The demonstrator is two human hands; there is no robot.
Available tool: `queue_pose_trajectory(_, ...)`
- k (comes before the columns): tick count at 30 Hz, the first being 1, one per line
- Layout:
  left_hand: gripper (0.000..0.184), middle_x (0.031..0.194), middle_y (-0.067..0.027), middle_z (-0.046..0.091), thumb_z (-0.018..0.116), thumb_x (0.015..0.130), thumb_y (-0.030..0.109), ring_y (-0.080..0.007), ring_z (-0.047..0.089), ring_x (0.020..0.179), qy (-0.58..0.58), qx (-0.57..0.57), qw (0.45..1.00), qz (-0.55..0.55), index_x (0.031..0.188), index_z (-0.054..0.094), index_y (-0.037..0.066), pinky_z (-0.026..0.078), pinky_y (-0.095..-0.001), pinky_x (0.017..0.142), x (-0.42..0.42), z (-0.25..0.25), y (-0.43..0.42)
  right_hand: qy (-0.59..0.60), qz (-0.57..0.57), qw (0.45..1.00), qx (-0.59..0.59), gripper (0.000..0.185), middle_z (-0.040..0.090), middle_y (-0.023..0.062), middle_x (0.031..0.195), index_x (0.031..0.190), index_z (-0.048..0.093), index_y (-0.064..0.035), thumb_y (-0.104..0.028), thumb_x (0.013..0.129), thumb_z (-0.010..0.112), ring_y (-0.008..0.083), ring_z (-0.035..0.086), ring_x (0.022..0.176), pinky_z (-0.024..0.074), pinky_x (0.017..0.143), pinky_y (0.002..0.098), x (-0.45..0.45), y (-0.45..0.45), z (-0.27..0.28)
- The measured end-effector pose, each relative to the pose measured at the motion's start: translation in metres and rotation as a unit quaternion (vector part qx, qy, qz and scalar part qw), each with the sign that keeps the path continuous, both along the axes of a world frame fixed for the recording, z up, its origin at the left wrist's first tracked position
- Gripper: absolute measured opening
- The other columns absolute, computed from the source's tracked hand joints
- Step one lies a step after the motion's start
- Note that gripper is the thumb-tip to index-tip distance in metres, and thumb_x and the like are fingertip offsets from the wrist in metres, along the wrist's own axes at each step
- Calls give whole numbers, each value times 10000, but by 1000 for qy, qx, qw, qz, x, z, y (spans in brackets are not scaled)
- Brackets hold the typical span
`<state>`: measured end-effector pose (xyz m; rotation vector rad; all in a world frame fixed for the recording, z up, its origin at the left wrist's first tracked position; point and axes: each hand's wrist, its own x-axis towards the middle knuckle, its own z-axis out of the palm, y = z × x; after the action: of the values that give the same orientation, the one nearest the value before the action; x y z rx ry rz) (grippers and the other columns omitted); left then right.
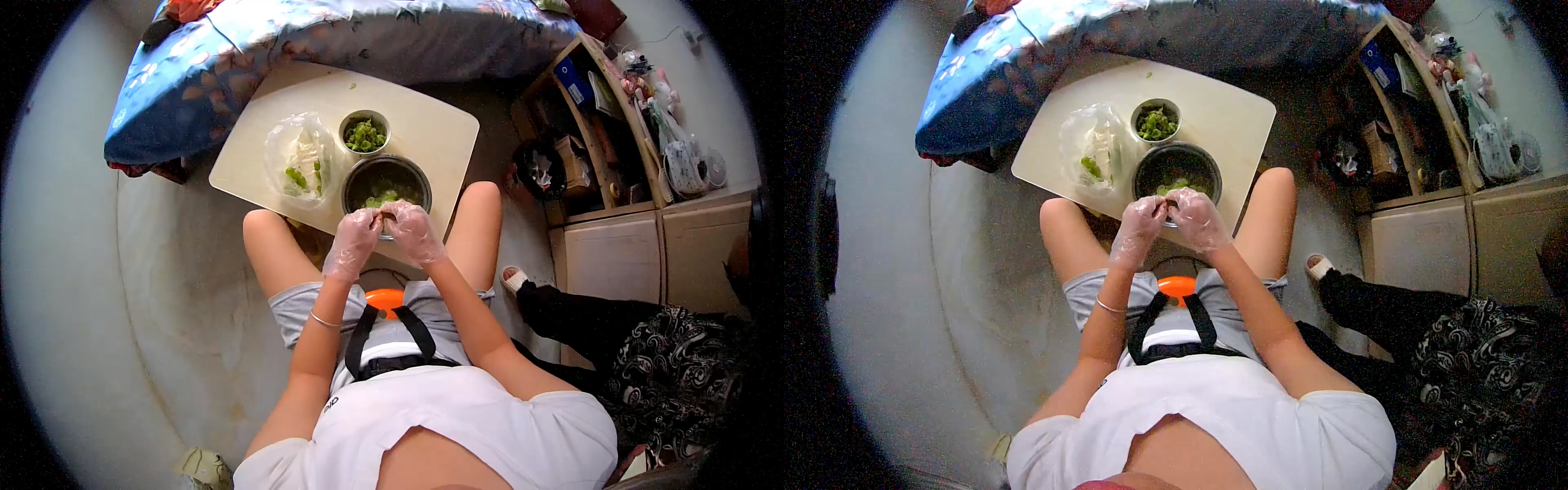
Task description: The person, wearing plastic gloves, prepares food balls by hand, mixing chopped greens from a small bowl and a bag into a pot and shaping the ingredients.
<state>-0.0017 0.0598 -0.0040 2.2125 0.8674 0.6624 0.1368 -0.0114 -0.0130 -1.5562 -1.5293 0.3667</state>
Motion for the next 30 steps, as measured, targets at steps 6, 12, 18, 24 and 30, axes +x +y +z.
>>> queue_pose_trajectory(6,130,786,-178,628,630,792,137,-353,608,732,6,9,1000,25,853,659,26,487,-429,656,0,-5,-3,13,-7,1000,1,150,639,162,874,911,621,-12,-79,780,590,317,621,828,491,775,391,-1,0,-11)
queue_pose_trajectory(12,128,796,-166,633,631,790,138,-342,608,735,1,14,1000,28,858,659,32,489,-420,659,-1,-8,-2,-34,-9,999,-2,128,631,149,861,891,622,-29,-96,793,575,303,618,817,491,754,388,-3,1,-3)
queue_pose_trajectory(18,132,803,-195,627,616,802,112,-356,612,739,-1,16,999,38,865,643,-1,490,-417,653,-2,-11,-2,-9,-9,1000,-4,135,629,148,844,886,627,-28,-111,791,581,301,617,806,489,747,392,-6,1,1)
queue_pose_trajectory(24,147,817,-232,622,598,813,89,-375,618,747,-3,20,999,41,890,638,-30,493,-414,649,-3,-5,-4,68,-38,997,-30,185,644,170,890,913,654,-21,-130,771,605,328,620,833,490,772,391,-11,-1,-11)
queue_pose_trajectory(30,124,741,-139,649,600,828,87,-235,617,628,-81,-75,992,55,878,641,-19,488,-320,593,-11,-29,-6,258,-51,964,-51,176,658,112,866,913,648,5,-86,768,612,229,629,790,501,752,326,-23,-4,-31)
